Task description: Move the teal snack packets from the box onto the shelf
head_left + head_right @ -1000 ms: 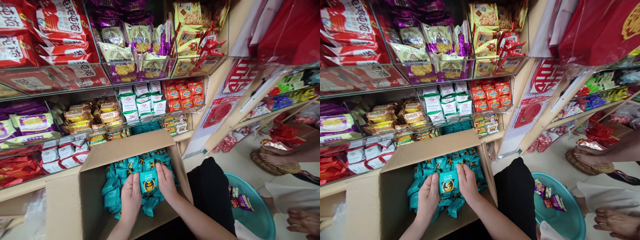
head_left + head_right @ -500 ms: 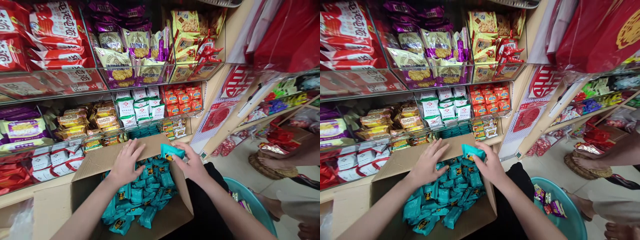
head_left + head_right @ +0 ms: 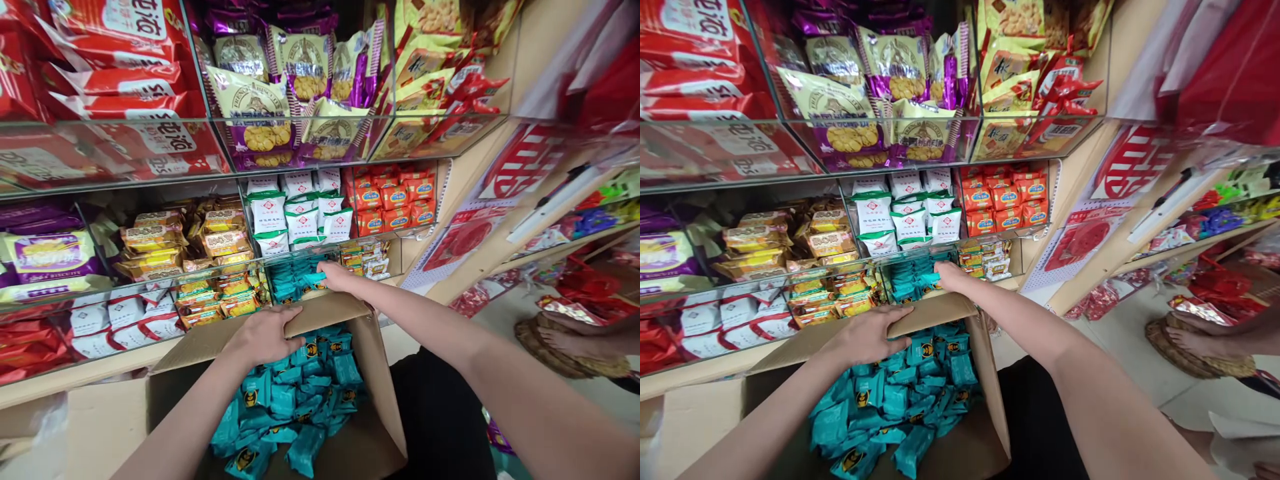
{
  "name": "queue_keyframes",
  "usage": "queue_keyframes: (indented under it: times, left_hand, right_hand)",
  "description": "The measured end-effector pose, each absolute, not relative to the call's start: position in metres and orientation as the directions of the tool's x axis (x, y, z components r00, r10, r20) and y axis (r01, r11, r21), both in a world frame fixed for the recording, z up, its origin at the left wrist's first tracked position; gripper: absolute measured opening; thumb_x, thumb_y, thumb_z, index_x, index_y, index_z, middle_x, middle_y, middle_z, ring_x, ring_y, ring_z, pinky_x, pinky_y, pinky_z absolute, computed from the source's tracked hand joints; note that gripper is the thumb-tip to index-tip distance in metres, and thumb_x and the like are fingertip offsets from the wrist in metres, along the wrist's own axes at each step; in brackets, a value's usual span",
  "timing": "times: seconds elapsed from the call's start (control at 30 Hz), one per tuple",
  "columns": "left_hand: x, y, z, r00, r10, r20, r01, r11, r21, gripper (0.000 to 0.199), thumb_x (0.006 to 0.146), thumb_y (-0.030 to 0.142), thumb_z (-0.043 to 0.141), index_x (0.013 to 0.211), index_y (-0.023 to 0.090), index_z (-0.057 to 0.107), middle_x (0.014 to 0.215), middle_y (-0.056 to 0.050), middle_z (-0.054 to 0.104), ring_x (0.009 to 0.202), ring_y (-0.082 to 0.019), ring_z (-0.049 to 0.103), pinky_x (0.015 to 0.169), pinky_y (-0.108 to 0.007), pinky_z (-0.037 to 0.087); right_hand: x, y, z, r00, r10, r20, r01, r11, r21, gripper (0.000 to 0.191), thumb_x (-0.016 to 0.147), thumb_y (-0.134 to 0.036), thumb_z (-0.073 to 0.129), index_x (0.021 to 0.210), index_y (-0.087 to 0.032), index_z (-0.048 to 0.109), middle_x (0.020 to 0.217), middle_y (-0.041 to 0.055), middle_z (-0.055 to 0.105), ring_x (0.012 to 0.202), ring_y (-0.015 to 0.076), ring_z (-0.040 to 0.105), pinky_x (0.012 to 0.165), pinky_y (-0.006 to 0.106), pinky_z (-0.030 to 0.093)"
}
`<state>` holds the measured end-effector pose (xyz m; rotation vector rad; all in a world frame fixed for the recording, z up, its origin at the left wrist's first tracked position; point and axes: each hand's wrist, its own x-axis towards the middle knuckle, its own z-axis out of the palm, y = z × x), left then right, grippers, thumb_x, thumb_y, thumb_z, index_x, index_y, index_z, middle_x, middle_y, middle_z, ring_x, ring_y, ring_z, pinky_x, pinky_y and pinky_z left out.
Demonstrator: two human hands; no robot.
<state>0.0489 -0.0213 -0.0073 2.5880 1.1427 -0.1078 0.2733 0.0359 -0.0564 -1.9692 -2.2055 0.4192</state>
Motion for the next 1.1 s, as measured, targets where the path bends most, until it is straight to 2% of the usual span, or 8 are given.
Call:
queue_keyframes:
  times: [0.17,0.33,0.5,0.73,0.83,0.97,1.1]
  left_hand:
    - [0.048,-0.021,-0.009,0.675,0.719,-0.167,0.73,-0.617,0.293,0.063,0.067,0.052,0.052,0.125,0.027,0.045,0.125,-0.004,0.051,0.112,-0.024,0.048,0.095,-0.036,0.036]
    - [0.047,-0.021,-0.007,0.678,0.716,-0.166,0.728,-0.621,0.291,0.062,0.068,0.05,0.051,0.125,0.025,0.045,0.124,-0.007,0.052,0.111,-0.025,0.048,0.095,-0.038,0.036]
    - [0.047,-0.019,-0.008,0.671,0.722,-0.166,0.732,-0.61,0.304,0.062,0.067,0.05,0.052,0.124,0.025,0.046,0.122,-0.008,0.053,0.11,-0.026,0.048,0.094,-0.04,0.036]
    - [0.047,-0.018,-0.008,0.669,0.724,-0.166,0.731,-0.601,0.323,0.062,0.067,0.051,0.051,0.124,0.025,0.047,0.122,-0.008,0.053,0.109,-0.027,0.048,0.094,-0.041,0.036]
    - [0.047,-0.019,-0.008,0.658,0.734,-0.17,0.741,-0.589,0.323,0.062,0.066,0.051,0.052,0.123,0.026,0.047,0.122,-0.008,0.052,0.11,-0.027,0.048,0.095,-0.041,0.035]
    - [0.047,-0.019,-0.008,0.655,0.736,-0.173,0.743,-0.584,0.326,0.062,0.066,0.051,0.053,0.123,0.027,0.047,0.122,-0.006,0.052,0.111,-0.026,0.047,0.095,-0.04,0.035]
    - [0.046,-0.018,-0.011,0.659,0.734,-0.165,0.738,-0.588,0.33,0.062,0.066,0.049,0.053,0.123,0.026,0.047,0.122,-0.006,0.053,0.111,-0.025,0.047,0.096,-0.039,0.034]
  right_hand:
    - [0.265,0.065,-0.087,-0.186,0.964,-0.188,0.951,0.128,-0.282,0.033,0.064,-0.02,0.069,0.096,-0.019,0.059,0.101,0.0046,0.06,0.094,0.0201,0.055,0.075,0.023,0.041]
    - [0.257,0.076,-0.098,-0.148,0.966,-0.213,0.971,0.101,-0.217,0.038,0.061,-0.016,0.07,0.097,-0.012,0.058,0.108,0.0152,0.056,0.098,0.0264,0.053,0.073,0.027,0.04]
    - [0.257,0.081,-0.107,-0.141,0.951,-0.275,0.968,0.074,-0.241,0.033,0.061,-0.022,0.071,0.091,-0.015,0.059,0.091,0.0075,0.063,0.082,0.0196,0.059,0.061,0.022,0.039]
    - [0.265,0.082,-0.112,-0.153,0.956,-0.25,0.964,0.089,-0.251,0.03,0.067,-0.036,0.067,0.089,-0.018,0.058,0.092,0.0009,0.062,0.082,0.0131,0.058,0.061,0.018,0.04]
    - [0.26,0.08,-0.11,-0.189,0.953,-0.237,0.97,0.143,-0.198,0.029,0.067,-0.035,0.068,0.089,-0.019,0.058,0.093,0.0038,0.061,0.084,0.0176,0.058,0.064,0.022,0.042]
    - [0.25,0.078,-0.106,-0.236,0.955,-0.181,0.969,0.217,-0.118,0.038,0.063,-0.03,0.071,0.095,-0.016,0.057,0.114,0.014,0.049,0.098,0.0279,0.052,0.073,0.032,0.043]
    - [0.25,0.078,-0.098,-0.343,0.92,-0.187,0.937,0.321,-0.138,0.048,0.059,-0.037,0.074,0.099,-0.015,0.056,0.107,0.0131,0.052,0.092,0.0267,0.056,0.075,0.033,0.044]
